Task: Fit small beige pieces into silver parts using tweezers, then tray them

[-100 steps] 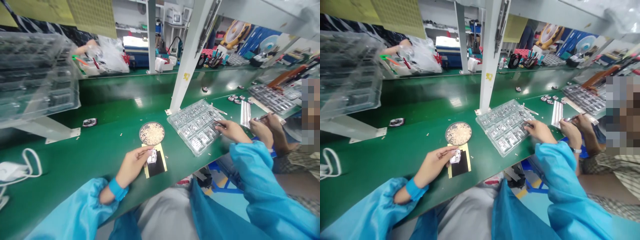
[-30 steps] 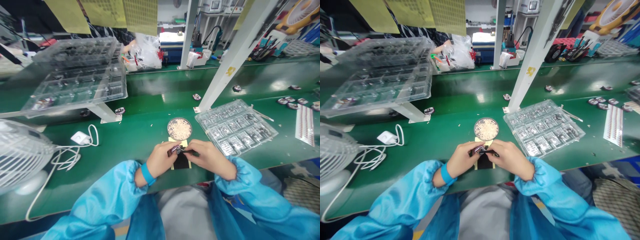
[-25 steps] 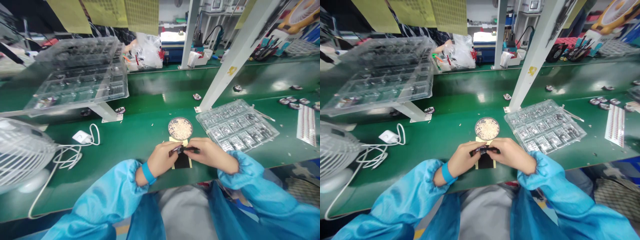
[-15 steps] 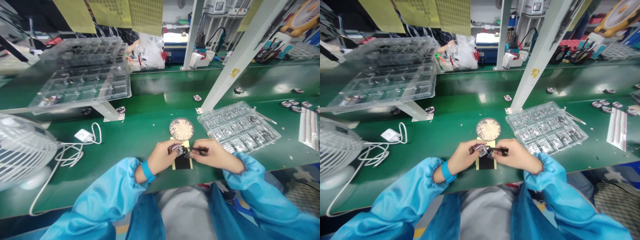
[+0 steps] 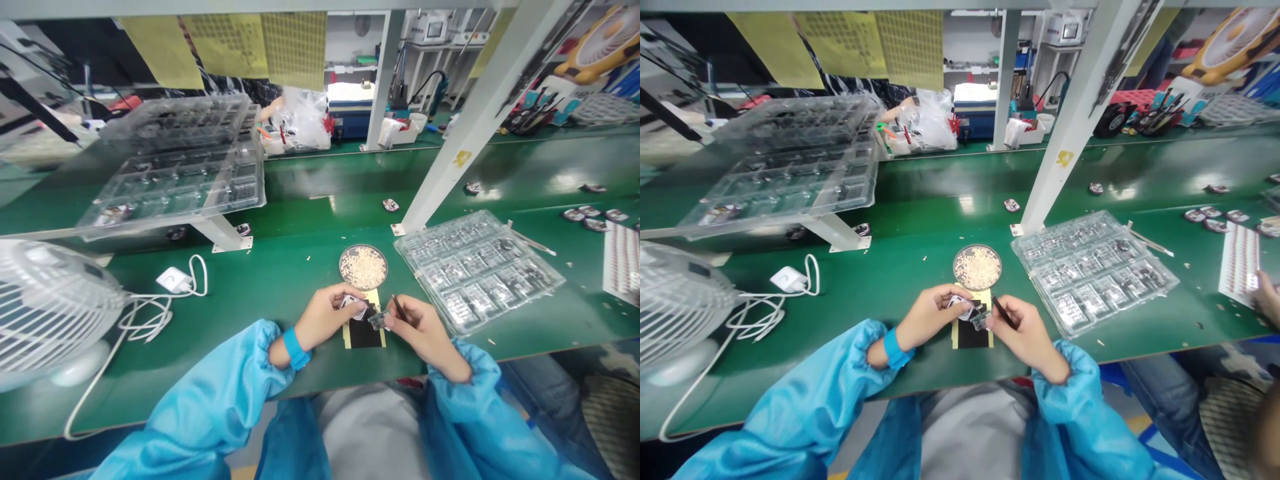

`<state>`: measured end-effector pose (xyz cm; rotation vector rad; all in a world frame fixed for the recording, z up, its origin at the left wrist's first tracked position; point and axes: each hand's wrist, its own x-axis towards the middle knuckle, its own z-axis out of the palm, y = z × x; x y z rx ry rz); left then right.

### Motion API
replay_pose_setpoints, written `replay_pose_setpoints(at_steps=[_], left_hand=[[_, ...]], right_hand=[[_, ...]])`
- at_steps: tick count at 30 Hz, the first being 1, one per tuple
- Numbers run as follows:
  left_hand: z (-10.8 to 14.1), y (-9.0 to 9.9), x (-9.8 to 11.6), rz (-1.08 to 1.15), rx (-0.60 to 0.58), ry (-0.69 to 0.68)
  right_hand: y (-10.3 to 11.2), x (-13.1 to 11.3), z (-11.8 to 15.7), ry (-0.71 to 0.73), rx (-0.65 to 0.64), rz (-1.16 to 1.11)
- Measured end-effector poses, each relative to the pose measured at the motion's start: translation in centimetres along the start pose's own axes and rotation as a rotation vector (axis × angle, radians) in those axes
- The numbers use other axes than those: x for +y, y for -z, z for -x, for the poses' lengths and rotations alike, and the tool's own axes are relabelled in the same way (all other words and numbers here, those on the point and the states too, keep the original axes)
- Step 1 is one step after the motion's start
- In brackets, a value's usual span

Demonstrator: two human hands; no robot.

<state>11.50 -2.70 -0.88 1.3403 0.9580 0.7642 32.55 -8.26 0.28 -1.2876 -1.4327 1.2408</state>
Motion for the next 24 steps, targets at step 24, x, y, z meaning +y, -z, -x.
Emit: replay_pose_setpoints(at_steps=[24], left_hand=[[1.2, -0.7, 0.6, -0.107, -0.008, -0.056]], right_hand=[[-2.0, 0.7, -1.2, -0.209, 0.104, -0.138]])
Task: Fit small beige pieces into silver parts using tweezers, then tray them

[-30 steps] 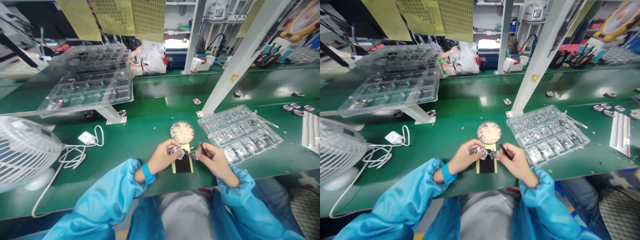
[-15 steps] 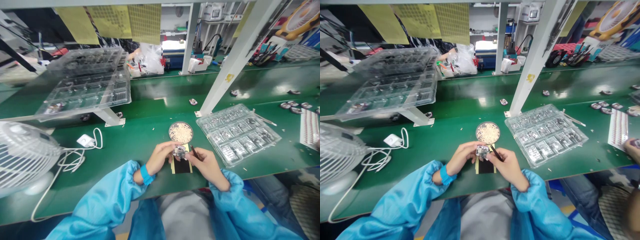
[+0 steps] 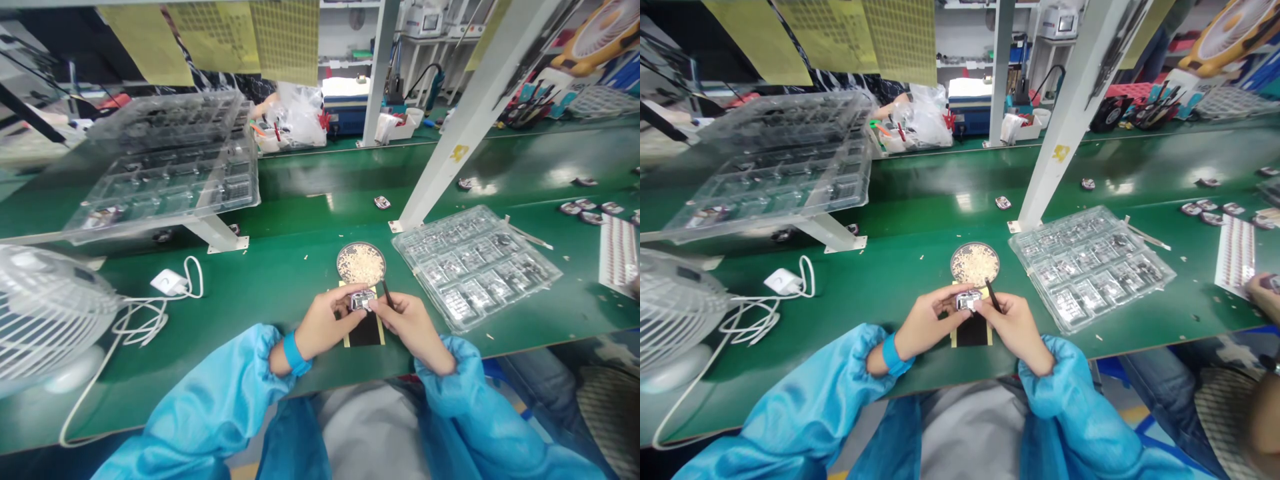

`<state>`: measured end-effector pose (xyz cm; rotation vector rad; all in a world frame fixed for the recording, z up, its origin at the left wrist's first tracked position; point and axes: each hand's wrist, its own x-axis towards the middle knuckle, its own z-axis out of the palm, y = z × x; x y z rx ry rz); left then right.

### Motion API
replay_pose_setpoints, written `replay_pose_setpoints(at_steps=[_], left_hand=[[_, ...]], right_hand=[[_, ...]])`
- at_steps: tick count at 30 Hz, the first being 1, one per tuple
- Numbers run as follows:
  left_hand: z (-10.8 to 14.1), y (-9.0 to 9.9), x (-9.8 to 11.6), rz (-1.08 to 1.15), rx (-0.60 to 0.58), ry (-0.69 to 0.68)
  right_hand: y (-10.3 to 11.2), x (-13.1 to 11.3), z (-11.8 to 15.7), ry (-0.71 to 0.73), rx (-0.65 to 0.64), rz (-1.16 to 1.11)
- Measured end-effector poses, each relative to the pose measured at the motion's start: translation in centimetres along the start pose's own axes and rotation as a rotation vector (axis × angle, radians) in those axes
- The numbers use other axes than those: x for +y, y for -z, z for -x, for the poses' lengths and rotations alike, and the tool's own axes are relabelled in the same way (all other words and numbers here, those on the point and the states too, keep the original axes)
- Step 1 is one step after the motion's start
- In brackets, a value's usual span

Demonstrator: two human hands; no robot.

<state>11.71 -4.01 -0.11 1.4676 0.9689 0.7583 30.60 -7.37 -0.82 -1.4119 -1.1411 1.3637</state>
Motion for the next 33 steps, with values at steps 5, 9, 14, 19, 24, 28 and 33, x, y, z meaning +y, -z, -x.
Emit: replay_pose_setpoints(at_steps=[5, 9, 14, 19, 24, 28, 33], left_hand=[[0.0, 0.1, -0.2, -0.095, 0.034, -0.062], [0.0, 0.2, -0.3, -0.055, 0.011, -0.021], [0.0, 0.1, -0.2, -0.094, 0.029, -0.057], [0.0, 0.3, -0.2, -0.006, 0.056, -0.038], [-0.3, 0.3, -0.3, 0.341, -0.003, 0.072], [-0.4, 0.0, 0.0, 0.450, 0.000, 0.015], [-0.1, -0.4, 0.3, 0.301, 0.066, -0.096]], right_hand=[[0.0, 0.1, 0.0, -0.011, -0.017, -0.034], [0.0, -0.1, -0.1, -0.005, -0.014, -0.018], [0.0, -0.3, -0.1, 0.004, -0.016, -0.016], [-0.4, -0.4, -0.1, 0.104, 0.066, 0.088], [-1.1, -0.6, -0.2, 0.159, 0.069, -0.024], [-1.8, -0.8, -0.5, 0.127, -0.003, -0.126], [-2.2, -1.1, -0.9, 0.166, -0.029, -0.046]])
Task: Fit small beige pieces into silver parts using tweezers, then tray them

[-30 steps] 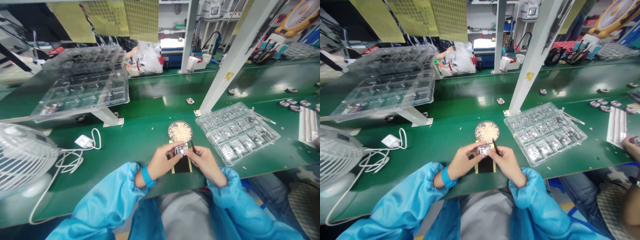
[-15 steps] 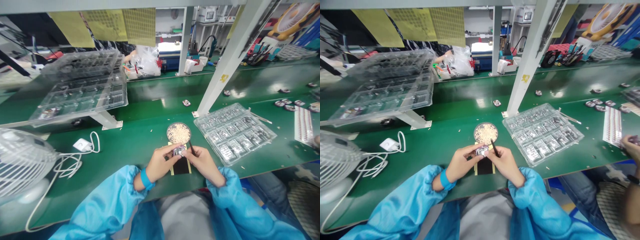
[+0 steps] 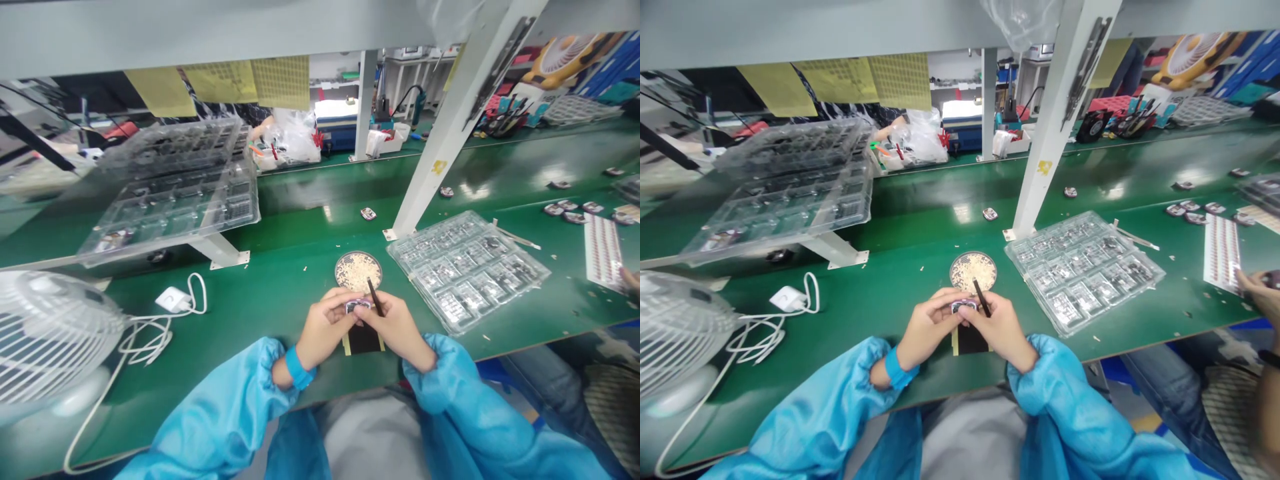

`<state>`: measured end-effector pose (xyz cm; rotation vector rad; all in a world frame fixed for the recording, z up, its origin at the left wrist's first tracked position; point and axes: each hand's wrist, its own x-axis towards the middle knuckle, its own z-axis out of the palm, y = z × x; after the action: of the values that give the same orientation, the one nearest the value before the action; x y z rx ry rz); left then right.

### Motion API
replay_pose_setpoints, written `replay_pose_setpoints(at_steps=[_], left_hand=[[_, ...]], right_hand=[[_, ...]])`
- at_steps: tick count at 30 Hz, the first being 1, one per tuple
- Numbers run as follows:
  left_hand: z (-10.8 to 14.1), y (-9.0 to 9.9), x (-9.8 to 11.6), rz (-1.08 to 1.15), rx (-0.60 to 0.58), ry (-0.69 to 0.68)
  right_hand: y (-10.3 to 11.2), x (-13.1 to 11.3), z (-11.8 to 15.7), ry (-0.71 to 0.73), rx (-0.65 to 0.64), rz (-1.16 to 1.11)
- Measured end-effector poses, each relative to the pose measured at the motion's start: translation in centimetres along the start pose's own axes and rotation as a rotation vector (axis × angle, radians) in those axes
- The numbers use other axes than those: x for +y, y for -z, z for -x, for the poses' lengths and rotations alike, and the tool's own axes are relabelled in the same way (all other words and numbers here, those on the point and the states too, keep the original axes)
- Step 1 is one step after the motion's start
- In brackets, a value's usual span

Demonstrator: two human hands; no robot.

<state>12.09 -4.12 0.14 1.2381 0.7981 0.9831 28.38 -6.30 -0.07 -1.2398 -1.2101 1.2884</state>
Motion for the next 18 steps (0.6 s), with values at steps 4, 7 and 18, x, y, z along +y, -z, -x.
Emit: replay_pose_setpoints(at_steps=[4, 7, 18], left_hand=[[0.3, 0.0, 0.3, -0.379, 0.034, -0.076], [0.4, 0.0, 0.6, -0.494, 0.054, -0.113], [0.6, -0.3, 0.4, -0.496, 0.101, -0.172]], right_hand=[[0.0, -0.1, -0.3, 0.048, 0.099, 0.074], [-0.2, -0.1, -0.4, 0.080, 0.136, 0.111], [0.5, -0.1, -0.6, 0.128, 0.096, 0.324]])
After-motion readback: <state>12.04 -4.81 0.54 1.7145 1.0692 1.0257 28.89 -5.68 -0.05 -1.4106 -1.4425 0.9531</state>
